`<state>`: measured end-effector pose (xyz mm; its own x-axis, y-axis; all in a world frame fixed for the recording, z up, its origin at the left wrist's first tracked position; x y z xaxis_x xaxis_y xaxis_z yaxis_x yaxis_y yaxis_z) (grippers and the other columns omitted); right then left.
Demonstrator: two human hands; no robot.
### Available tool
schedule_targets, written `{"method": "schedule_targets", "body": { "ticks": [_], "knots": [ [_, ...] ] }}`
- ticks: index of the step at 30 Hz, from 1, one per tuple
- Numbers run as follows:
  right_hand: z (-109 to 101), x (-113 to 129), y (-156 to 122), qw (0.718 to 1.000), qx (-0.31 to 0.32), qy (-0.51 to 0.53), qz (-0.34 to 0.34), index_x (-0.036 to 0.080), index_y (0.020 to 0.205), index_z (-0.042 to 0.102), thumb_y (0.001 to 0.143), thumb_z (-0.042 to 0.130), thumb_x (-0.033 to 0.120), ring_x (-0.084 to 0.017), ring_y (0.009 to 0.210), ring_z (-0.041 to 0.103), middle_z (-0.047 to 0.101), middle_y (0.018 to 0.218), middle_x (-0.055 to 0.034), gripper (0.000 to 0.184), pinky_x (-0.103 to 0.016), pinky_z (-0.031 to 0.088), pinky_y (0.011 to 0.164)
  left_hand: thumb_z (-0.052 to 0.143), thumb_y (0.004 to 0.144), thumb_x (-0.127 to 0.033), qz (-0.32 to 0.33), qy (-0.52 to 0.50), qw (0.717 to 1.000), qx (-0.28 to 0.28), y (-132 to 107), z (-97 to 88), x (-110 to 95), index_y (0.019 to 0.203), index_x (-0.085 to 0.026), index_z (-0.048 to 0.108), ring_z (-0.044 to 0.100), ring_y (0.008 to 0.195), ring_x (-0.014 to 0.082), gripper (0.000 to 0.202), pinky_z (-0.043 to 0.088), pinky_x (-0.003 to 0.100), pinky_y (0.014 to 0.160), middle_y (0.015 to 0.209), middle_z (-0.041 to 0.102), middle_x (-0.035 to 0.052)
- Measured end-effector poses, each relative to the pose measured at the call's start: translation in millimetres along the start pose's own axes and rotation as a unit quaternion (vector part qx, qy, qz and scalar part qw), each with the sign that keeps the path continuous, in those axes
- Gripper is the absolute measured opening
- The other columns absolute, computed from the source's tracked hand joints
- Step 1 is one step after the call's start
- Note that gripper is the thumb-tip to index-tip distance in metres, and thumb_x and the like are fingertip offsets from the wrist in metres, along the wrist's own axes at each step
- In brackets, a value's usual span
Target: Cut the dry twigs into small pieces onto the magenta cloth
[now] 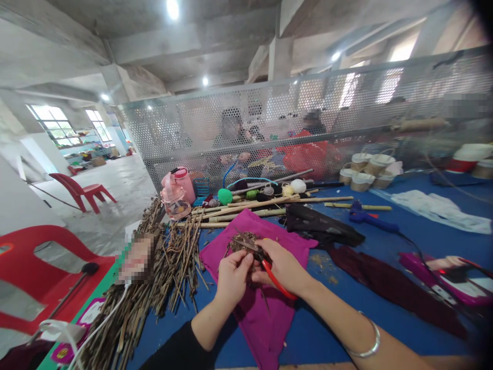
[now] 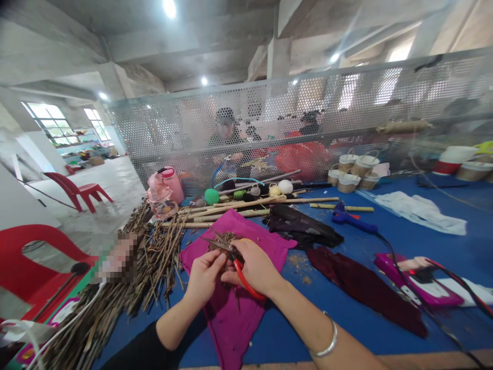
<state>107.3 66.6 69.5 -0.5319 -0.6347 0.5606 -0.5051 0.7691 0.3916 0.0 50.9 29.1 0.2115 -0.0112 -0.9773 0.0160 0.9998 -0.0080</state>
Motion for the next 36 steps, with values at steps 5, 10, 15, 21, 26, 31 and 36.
{"method": "schedule_targets", "body": {
  "ticks": [5, 10, 15, 21, 26, 31, 36],
  "knots": [
    [2, 1, 0, 1.0, 0.001, 0.009, -0.011, 0.014, 0.107, 0.05, 0.061, 0.069, 0.05, -0.022, 0.085, 0.053, 0.056, 0.095, -0.0098, 0.062, -0.033, 0.042, 0.076, 0.063, 0.068, -0.042, 0.0, 0.019, 1.0, 0.004, -1, 1.3, -3, 0.075, -0.012, 0.065, 0.059, 0.057, 0.015, 0.031, 0.046, 0.024, 0.054, 0.064, 0.065, 0.0048],
    [0, 3, 1, 1.0, 0.019, 0.005, -0.002, 0.015, 0.103, 0.052, 0.061, 0.068, 0.051, -0.021, 0.08, 0.054, 0.057, 0.091, -0.0089, 0.058, -0.031, 0.043, 0.07, 0.063, 0.067, -0.042, 0.005, 0.036, 0.999, 0.009, -2, 3.7, -8, 0.066, -0.011, 0.063, 0.051, 0.049, 0.0109, 0.031, 0.039, 0.02, 0.046, 0.059, 0.062, 0.0038],
    [-3, -1, 0, 0.999, 0.038, 0.017, 0.027, 0.02, 0.097, 0.056, 0.064, 0.066, 0.053, -0.018, 0.073, 0.056, 0.061, 0.087, -0.005, 0.047, -0.027, 0.042, 0.064, 0.062, 0.067, -0.043, 0.004, 0.042, 0.999, 0.012, -5, 5.3, -13, 0.064, -0.012, 0.062, 0.045, 0.046, 0.0085, 0.031, 0.034, 0.019, 0.043, 0.056, 0.058, 0.0016],
    [-2, -4, 0, 0.998, 0.04, 0.031, 0.03, 0.02, 0.089, 0.058, 0.069, 0.06, 0.055, -0.016, 0.059, 0.056, 0.062, 0.068, -0.0009, 0.04, -0.023, 0.039, 0.053, 0.06, 0.069, -0.043, 0.016, 0.023, 0.999, 0.024, -3, 6.4, -13, 0.071, -0.013, 0.063, 0.045, 0.046, 0.0088, 0.03, 0.036, 0.02, 0.045, 0.055, 0.057, 0.0004],
    [0, -7, -1, 0.999, 0.029, 0.024, 0.029, 0.019, 0.102, 0.055, 0.065, 0.065, 0.053, -0.019, 0.073, 0.06, 0.064, 0.087, -0.0044, 0.051, -0.026, 0.044, 0.064, 0.06, 0.07, -0.043, 0.002, -0.013, 1.0, 0.021, -1, 4.2, -5, 0.08, -0.014, 0.063, 0.05, 0.046, 0.0096, 0.031, 0.039, 0.021, 0.046, 0.06, 0.061, 0.0005],
    [0, -7, -1, 0.999, 0.033, 0.003, 0.018, 0.016, 0.112, 0.049, 0.06, 0.069, 0.052, -0.024, 0.091, 0.058, 0.059, 0.103, -0.0114, 0.067, -0.034, 0.045, 0.078, 0.06, 0.069, -0.043, -0.007, -0.003, 1.0, 0.019, -2, 4.9, -2, 0.072, -0.013, 0.061, 0.053, 0.049, 0.0111, 0.029, 0.043, 0.022, 0.049, 0.062, 0.062, 0.0024],
    [-1, -8, -1, 0.999, 0.042, -0.006, 0.025, 0.017, 0.11, 0.051, 0.061, 0.069, 0.047, -0.024, 0.09, 0.058, 0.06, 0.101, -0.0104, 0.06, -0.034, 0.045, 0.078, 0.059, 0.068, -0.044, -0.012, 0.015, 1.0, 0.012, -2, 4.4, -3, 0.065, -0.014, 0.06, 0.051, 0.046, 0.0106, 0.03, 0.04, 0.022, 0.046, 0.059, 0.061, 0.0022]
  ]
}}
Point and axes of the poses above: each hand's wrist, its own y-axis towards the middle knuckle, its own z-axis out of the palm, x = y × z, the point moved 8 cm from there along y, towards the middle knuckle
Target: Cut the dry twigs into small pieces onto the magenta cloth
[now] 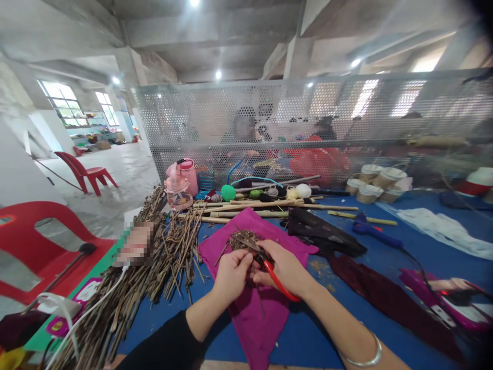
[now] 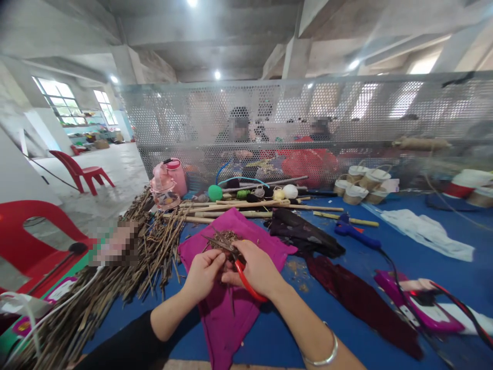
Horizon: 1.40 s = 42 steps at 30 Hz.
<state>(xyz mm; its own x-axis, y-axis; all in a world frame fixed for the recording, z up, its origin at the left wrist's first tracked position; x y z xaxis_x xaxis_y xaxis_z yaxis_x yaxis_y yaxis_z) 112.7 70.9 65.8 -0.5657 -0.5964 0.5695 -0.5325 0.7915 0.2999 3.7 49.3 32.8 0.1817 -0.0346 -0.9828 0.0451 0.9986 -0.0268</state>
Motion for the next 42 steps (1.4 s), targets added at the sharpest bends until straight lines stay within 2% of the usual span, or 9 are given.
{"method": "schedule_targets", "body": {
  "ticks": [3, 5, 11, 17, 24, 30, 37, 40, 42],
  "knots": [
    [2, -2, 1, 1.0, 0.004, -0.003, 0.008, 0.02, 0.103, 0.055, 0.064, 0.068, 0.046, -0.022, 0.083, 0.058, 0.062, 0.095, -0.0077, 0.048, -0.032, 0.045, 0.073, 0.061, 0.067, -0.045, -0.007, -0.016, 1.0, 0.006, 1, 1.2, 2, 0.066, -0.015, 0.059, 0.05, 0.044, 0.0101, 0.031, 0.039, 0.022, 0.044, 0.058, 0.06, 0.001],
    [1, -3, 2, 1.0, -0.008, -0.009, 0.013, 0.019, 0.1, 0.056, 0.064, 0.068, 0.047, -0.022, 0.082, 0.058, 0.063, 0.093, -0.0075, 0.047, -0.031, 0.045, 0.071, 0.06, 0.067, -0.046, -0.009, -0.022, 1.0, 0.003, 2, 1.0, 4, 0.07, -0.015, 0.059, 0.047, 0.043, 0.0091, 0.031, 0.038, 0.021, 0.043, 0.056, 0.058, 0.0],
    [-3, -7, 2, 0.999, -0.046, -0.018, 0.017, 0.016, 0.105, 0.055, 0.069, 0.062, 0.051, -0.023, 0.085, 0.058, 0.062, 0.095, -0.0107, 0.051, -0.032, 0.045, 0.072, 0.059, 0.071, -0.041, -0.001, 0.022, 1.0, -0.009, 2, -0.8, 9, 0.082, -0.014, 0.062, 0.045, 0.044, 0.0083, 0.03, 0.036, 0.02, 0.044, 0.056, 0.055, -0.0005],
    [0, -5, 0, 0.999, -0.036, 0.008, 0.01, 0.014, 0.113, 0.048, 0.063, 0.066, 0.054, -0.025, 0.092, 0.055, 0.057, 0.106, -0.0133, 0.067, -0.036, 0.044, 0.079, 0.057, 0.073, -0.04, 0.023, 0.033, 0.999, 0.03, 0, 6.0, 4, 0.077, -0.013, 0.064, 0.038, 0.042, 0.0071, 0.028, 0.031, 0.02, 0.043, 0.05, 0.049, -0.0025],
    [3, -1, 1, 0.999, -0.038, 0.011, -0.022, 0.015, 0.113, 0.046, 0.06, 0.069, 0.051, -0.024, 0.09, 0.052, 0.055, 0.102, -0.0118, 0.068, -0.037, 0.043, 0.079, 0.056, 0.075, -0.037, 0.057, 0.051, 0.997, 0.033, -2, 6.2, -1, 0.074, -0.012, 0.064, 0.039, 0.049, 0.0083, 0.026, 0.03, 0.02, 0.047, 0.057, 0.053, -0.0004],
    [5, -4, 1, 0.999, -0.001, 0.031, 0.008, 0.018, 0.103, 0.051, 0.064, 0.066, 0.051, -0.02, 0.077, 0.055, 0.059, 0.091, -0.0068, 0.053, -0.03, 0.043, 0.068, 0.053, 0.077, -0.037, 0.047, 0.062, 0.996, 0.035, -3, 7.2, 5, 0.066, -0.013, 0.057, 0.036, 0.044, 0.0064, 0.026, 0.028, 0.019, 0.044, 0.049, 0.044, -0.0043],
    [0, 0, 2, 1.0, 0.002, 0.027, 0.015, 0.019, 0.088, 0.055, 0.068, 0.063, 0.052, -0.015, 0.061, 0.054, 0.061, 0.074, -0.0022, 0.039, -0.023, 0.037, 0.054, 0.055, 0.075, -0.04, 0.004, 0.045, 0.999, 0.015, 0, 5.9, 9, 0.069, -0.013, 0.058, 0.04, 0.042, 0.0062, 0.028, 0.034, 0.018, 0.043, 0.049, 0.048, -0.0037],
    [0, -1, 1, 1.0, 0.0, 0.024, 0.021, 0.019, 0.089, 0.055, 0.07, 0.061, 0.051, -0.014, 0.058, 0.053, 0.061, 0.069, -0.0011, 0.038, -0.022, 0.036, 0.052, 0.056, 0.074, -0.04, -0.006, 0.032, 0.999, 0.011, 0, 5.3, 10, 0.072, -0.012, 0.06, 0.041, 0.043, 0.0061, 0.028, 0.036, 0.018, 0.043, 0.052, 0.05, -0.003],
    [0, -3, 1, 1.0, -0.004, 0.014, 0.022, 0.019, 0.093, 0.055, 0.069, 0.062, 0.051, -0.015, 0.062, 0.055, 0.062, 0.074, -0.0022, 0.041, -0.023, 0.038, 0.054, 0.055, 0.075, -0.04, 0.002, 0.028, 1.0, 0.013, 0, 4.6, 10, 0.076, -0.012, 0.061, 0.041, 0.043, 0.0061, 0.029, 0.036, 0.018, 0.043, 0.052, 0.05, -0.0028]
  ]
}}
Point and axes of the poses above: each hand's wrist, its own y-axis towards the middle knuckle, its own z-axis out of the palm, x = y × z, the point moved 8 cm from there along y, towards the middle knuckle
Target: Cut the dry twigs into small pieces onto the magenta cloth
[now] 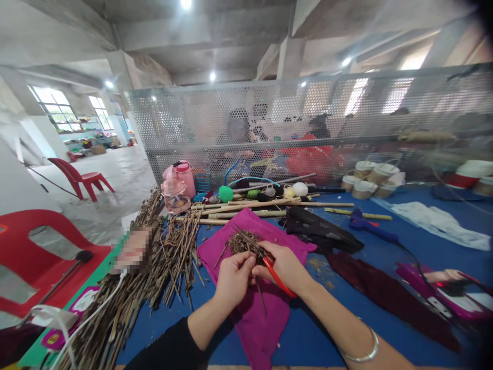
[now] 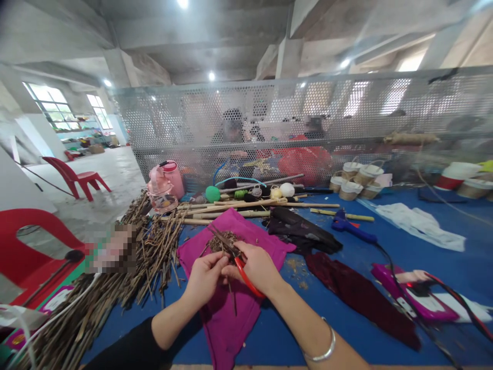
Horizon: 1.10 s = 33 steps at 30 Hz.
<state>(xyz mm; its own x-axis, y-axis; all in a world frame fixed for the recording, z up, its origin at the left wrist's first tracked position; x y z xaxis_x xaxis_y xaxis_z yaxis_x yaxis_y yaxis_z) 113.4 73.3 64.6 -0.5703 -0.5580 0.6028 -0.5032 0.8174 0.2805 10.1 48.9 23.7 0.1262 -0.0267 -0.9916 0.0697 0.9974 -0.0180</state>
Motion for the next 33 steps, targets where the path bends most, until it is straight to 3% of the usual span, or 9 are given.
{"method": "schedule_targets", "body": {
  "ticks": [4, 8, 16, 22, 29, 33],
  "knots": [
    [-1, -1, 0, 0.999, -0.024, -0.023, -0.007, 0.016, 0.108, 0.05, 0.063, 0.066, 0.052, -0.021, 0.082, 0.057, 0.06, 0.097, -0.009, 0.06, -0.029, 0.044, 0.07, 0.054, 0.076, -0.039, 0.021, 0.0, 1.0, 0.008, 0, -1.3, -4, 0.082, -0.011, 0.062, 0.041, 0.045, 0.0065, 0.029, 0.035, 0.018, 0.044, 0.056, 0.054, -0.0009],
    [0, 3, 0, 0.999, -0.031, -0.025, -0.03, 0.014, 0.11, 0.05, 0.06, 0.068, 0.052, -0.024, 0.09, 0.055, 0.058, 0.101, -0.012, 0.065, -0.035, 0.043, 0.078, 0.055, 0.076, -0.037, 0.032, 0.021, 0.999, 0.01, 0, -1.6, -8, 0.077, -0.01, 0.062, 0.041, 0.048, 0.0071, 0.028, 0.033, 0.019, 0.045, 0.06, 0.056, 0.001],
    [1, -2, -1, 0.999, -0.025, -0.02, 0.0, 0.016, 0.105, 0.053, 0.063, 0.068, 0.05, -0.023, 0.085, 0.056, 0.06, 0.096, -0.0095, 0.056, -0.032, 0.044, 0.074, 0.051, 0.078, -0.037, 0.045, 0.039, 0.998, 0.019, -1, 1.3, -8, 0.067, -0.013, 0.058, 0.037, 0.044, 0.0068, 0.028, 0.03, 0.019, 0.044, 0.049, 0.048, -0.0029],
    [0, 3, -1, 1.0, -0.01, -0.001, -0.003, 0.018, 0.095, 0.056, 0.065, 0.065, 0.052, -0.019, 0.074, 0.058, 0.063, 0.085, -0.006, 0.046, -0.025, 0.042, 0.06, 0.053, 0.076, -0.039, 0.039, 0.034, 0.999, 0.009, -2, 0.0, -13, 0.066, -0.013, 0.059, 0.039, 0.043, 0.0069, 0.029, 0.032, 0.019, 0.044, 0.048, 0.049, -0.0029],
    [1, 0, 0, 1.0, 0.0, 0.012, 0.007, 0.019, 0.089, 0.057, 0.073, 0.058, 0.052, -0.015, 0.058, 0.055, 0.062, 0.069, -0.0014, 0.036, -0.022, 0.037, 0.052, 0.056, 0.073, -0.042, 0.0, -0.008, 1.0, -0.002, 2, -1.4, 0, 0.086, -0.013, 0.063, 0.043, 0.043, 0.0074, 0.033, 0.036, 0.019, 0.044, 0.055, 0.054, -0.0014],
    [0, 2, -1, 1.0, -0.01, -0.001, 0.002, 0.019, 0.097, 0.055, 0.067, 0.064, 0.052, -0.018, 0.07, 0.058, 0.063, 0.083, -0.0038, 0.046, -0.025, 0.041, 0.06, 0.052, 0.077, -0.042, 0.014, 0.002, 1.0, 0.011, 2, -1.1, -1, 0.087, -0.012, 0.061, 0.043, 0.045, 0.0077, 0.033, 0.036, 0.019, 0.045, 0.057, 0.056, 0.0001]
  ]
}}
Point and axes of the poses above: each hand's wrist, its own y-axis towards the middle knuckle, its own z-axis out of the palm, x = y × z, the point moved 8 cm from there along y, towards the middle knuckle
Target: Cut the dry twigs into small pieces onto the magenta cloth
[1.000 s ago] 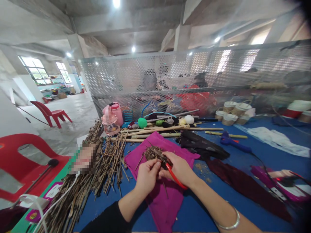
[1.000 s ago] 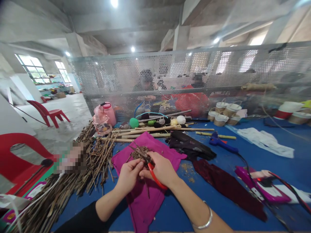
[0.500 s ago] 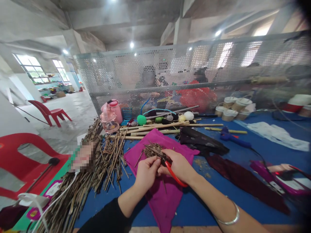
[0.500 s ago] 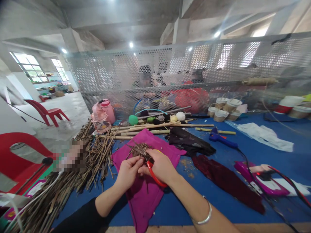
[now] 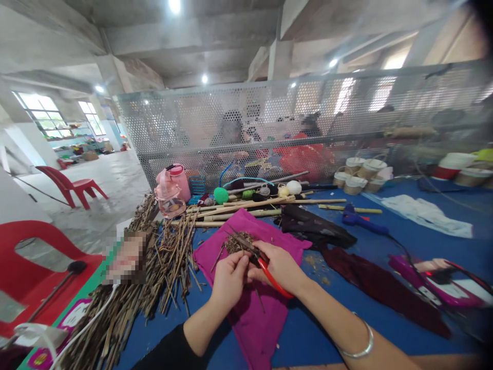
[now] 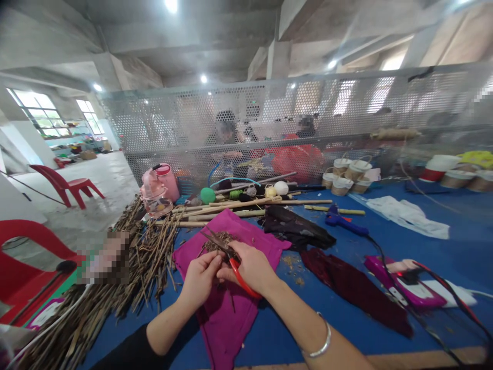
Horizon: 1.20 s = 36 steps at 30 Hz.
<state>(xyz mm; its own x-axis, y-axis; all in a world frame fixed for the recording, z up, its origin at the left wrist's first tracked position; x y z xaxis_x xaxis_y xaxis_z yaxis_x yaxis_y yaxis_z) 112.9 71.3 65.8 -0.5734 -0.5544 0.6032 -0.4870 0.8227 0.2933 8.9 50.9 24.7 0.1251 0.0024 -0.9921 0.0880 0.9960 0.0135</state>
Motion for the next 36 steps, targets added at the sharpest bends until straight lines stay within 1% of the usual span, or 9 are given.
{"method": "schedule_targets", "body": {
  "ticks": [4, 9, 12, 15, 20, 25, 28, 31, 36],
  "knots": [
    [3, 1, -2, 1.0, -0.005, 0.015, -0.001, 0.017, 0.112, 0.049, 0.062, 0.068, 0.051, -0.023, 0.087, 0.057, 0.059, 0.102, -0.0105, 0.064, -0.032, 0.044, 0.075, 0.048, 0.08, -0.041, 0.041, 0.038, 0.998, 0.008, -2, -0.1, -9, 0.078, -0.012, 0.061, 0.046, 0.051, 0.0094, 0.032, 0.037, 0.02, 0.05, 0.063, 0.059, 0.002],
    [7, 2, -2, 0.999, -0.008, 0.031, -0.018, 0.013, 0.114, 0.047, 0.061, 0.068, 0.052, -0.024, 0.087, 0.056, 0.057, 0.101, -0.0122, 0.068, -0.035, 0.044, 0.077, 0.046, 0.082, -0.038, 0.059, 0.05, 0.997, 0.026, -2, 3.2, -12, 0.073, -0.012, 0.061, 0.05, 0.058, 0.0123, 0.031, 0.04, 0.023, 0.057, 0.065, 0.061, 0.0034],
    [7, 1, -1, 0.999, -0.003, 0.035, -0.019, 0.015, 0.112, 0.049, 0.061, 0.068, 0.053, -0.023, 0.087, 0.056, 0.058, 0.1, -0.0109, 0.066, -0.033, 0.044, 0.076, 0.046, 0.082, -0.037, 0.058, 0.051, 0.997, 0.03, -2, 4.3, -12, 0.074, -0.012, 0.061, 0.05, 0.058, 0.0119, 0.03, 0.04, 0.023, 0.058, 0.065, 0.061, 0.0034],
    [5, 1, -1, 0.999, -0.005, 0.038, -0.019, 0.017, 0.105, 0.053, 0.06, 0.068, 0.055, -0.022, 0.084, 0.056, 0.06, 0.097, -0.0089, 0.061, -0.031, 0.044, 0.074, 0.048, 0.081, -0.039, 0.048, 0.047, 0.997, 0.029, -3, 4.6, -11, 0.071, -0.012, 0.059, 0.046, 0.052, 0.0101, 0.031, 0.037, 0.021, 0.051, 0.059, 0.057, 0.0015],
    [2, 6, -1, 0.999, 0.006, 0.046, -0.01, 0.019, 0.089, 0.057, 0.065, 0.064, 0.056, -0.017, 0.066, 0.057, 0.063, 0.077, -0.0028, 0.044, -0.025, 0.043, 0.058, 0.05, 0.078, -0.044, 0.024, 0.027, 0.999, 0.024, -3, 3.6, -9, 0.076, -0.012, 0.06, 0.042, 0.045, 0.0084, 0.034, 0.034, 0.02, 0.046, 0.053, 0.053, -0.0007],
    [1, 5, -1, 0.999, 0.02, 0.04, 0.001, 0.02, 0.086, 0.056, 0.07, 0.06, 0.054, -0.014, 0.053, 0.054, 0.061, 0.064, -0.0002, 0.038, -0.022, 0.038, 0.049, 0.052, 0.077, -0.044, 0.015, 0.017, 1.0, 0.011, -2, 1.3, -6, 0.082, -0.012, 0.062, 0.041, 0.043, 0.0078, 0.034, 0.034, 0.02, 0.044, 0.052, 0.052, -0.0019],
    [-1, 5, 0, 1.0, 0.003, 0.004, -0.011, 0.02, 0.09, 0.057, 0.068, 0.062, 0.054, -0.016, 0.064, 0.057, 0.063, 0.075, -0.0024, 0.041, -0.024, 0.041, 0.056, 0.053, 0.076, -0.043, 0.022, 0.016, 1.0, 0.005, -1, 0.1, -7, 0.077, -0.012, 0.062, 0.042, 0.044, 0.008, 0.032, 0.034, 0.02, 0.045, 0.052, 0.054, -0.0011],
    [-3, 7, 0, 0.999, -0.018, -0.029, -0.025, 0.018, 0.105, 0.053, 0.064, 0.064, 0.055, -0.022, 0.084, 0.058, 0.062, 0.095, -0.0081, 0.056, -0.029, 0.044, 0.07, 0.056, 0.074, -0.042, 0.027, 0.02, 0.999, -0.01, -2, -2.8, -10, 0.075, -0.012, 0.064, 0.046, 0.048, 0.0091, 0.031, 0.035, 0.02, 0.047, 0.058, 0.059, 0.0008],
    [-1, 10, -1, 0.997, -0.028, -0.063, -0.046, 0.015, 0.107, 0.051, 0.062, 0.066, 0.055, -0.024, 0.085, 0.055, 0.058, 0.093, -0.0106, 0.063, -0.035, 0.043, 0.075, 0.058, 0.073, -0.037, 0.032, 0.031, 0.999, -0.025, -1, -6.0, -11, 0.083, -0.012, 0.068, 0.054, 0.059, 0.0136, 0.029, 0.041, 0.022, 0.053, 0.067, 0.065, 0.0039]
  ]
}}
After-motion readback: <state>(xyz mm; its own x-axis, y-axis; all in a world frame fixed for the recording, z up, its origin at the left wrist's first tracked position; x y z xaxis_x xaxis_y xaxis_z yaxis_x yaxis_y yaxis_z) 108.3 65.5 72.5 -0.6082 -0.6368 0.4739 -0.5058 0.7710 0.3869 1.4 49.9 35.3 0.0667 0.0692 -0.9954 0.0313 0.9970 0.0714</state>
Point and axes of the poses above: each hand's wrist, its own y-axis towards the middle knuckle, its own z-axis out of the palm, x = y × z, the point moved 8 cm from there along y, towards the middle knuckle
